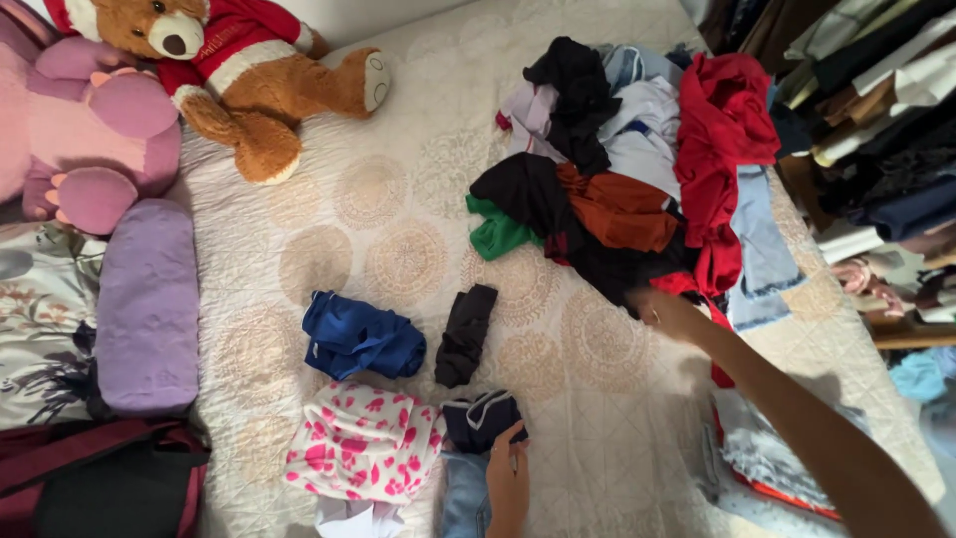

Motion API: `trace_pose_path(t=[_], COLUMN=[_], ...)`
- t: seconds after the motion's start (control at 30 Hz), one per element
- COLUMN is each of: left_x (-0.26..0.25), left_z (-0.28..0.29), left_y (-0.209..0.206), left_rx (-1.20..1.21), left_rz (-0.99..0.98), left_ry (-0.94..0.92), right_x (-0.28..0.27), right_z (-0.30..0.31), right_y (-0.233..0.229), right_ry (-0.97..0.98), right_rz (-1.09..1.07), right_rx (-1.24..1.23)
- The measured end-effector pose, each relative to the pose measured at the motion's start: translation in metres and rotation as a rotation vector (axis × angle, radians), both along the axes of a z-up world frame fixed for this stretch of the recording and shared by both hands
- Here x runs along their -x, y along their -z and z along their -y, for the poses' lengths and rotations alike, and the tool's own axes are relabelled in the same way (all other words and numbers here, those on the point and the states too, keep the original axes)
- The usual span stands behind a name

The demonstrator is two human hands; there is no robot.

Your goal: Folding a variety of clothes on a bed.

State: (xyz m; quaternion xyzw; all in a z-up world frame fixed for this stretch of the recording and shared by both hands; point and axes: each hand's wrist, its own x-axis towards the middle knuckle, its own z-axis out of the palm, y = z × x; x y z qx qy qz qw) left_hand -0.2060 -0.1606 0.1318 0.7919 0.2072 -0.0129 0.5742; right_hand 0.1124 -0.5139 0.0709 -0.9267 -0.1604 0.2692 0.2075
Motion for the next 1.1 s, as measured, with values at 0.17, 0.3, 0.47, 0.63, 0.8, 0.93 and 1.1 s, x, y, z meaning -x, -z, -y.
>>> trace_pose_path(t=[0.17,0.3,0.47,0.63,0.8,0.93,1.1], left_x=[-0.043,-0.085,-0.118,-0.144,-0.158,-0.151,-0.151], left_z=[0.004,0.005,0.001,0.007,0.002,-0.001,-0.005], left_y=[-0.013,-0.032,-0.021,-0.074,-0.138,-0.1,-0.084], left_rx=[0.076,0.059,0.185,0.384,-0.396,-0.32,0.222], left_rz=[0.08,0.14,0.214,0.188,0.404,0.135,0.414], left_ry=[-0.015,0.005,0.036,0.016,0.453,0.666,0.357], right_x=[-0.091,-0.114,-0.061,0.057,0.109,0.112,0.12], right_z=[-0.083,-0.122,-0.145,-0.164,-0.154,-0.124,-0.117], right_y=[-0.017,0.003,0.013,-0.096,-0.168,-0.194,-0.334], right_ry=[0.38,0.545,0.548,0.505,0.395,0.398,0.368], right_rz=[0.341,0.227,0.447,0.277,0.18,0.093,0.057], right_rx=[-0.602,-0.671,-0.34,-0.508,-0.701,-0.812,-0.823])
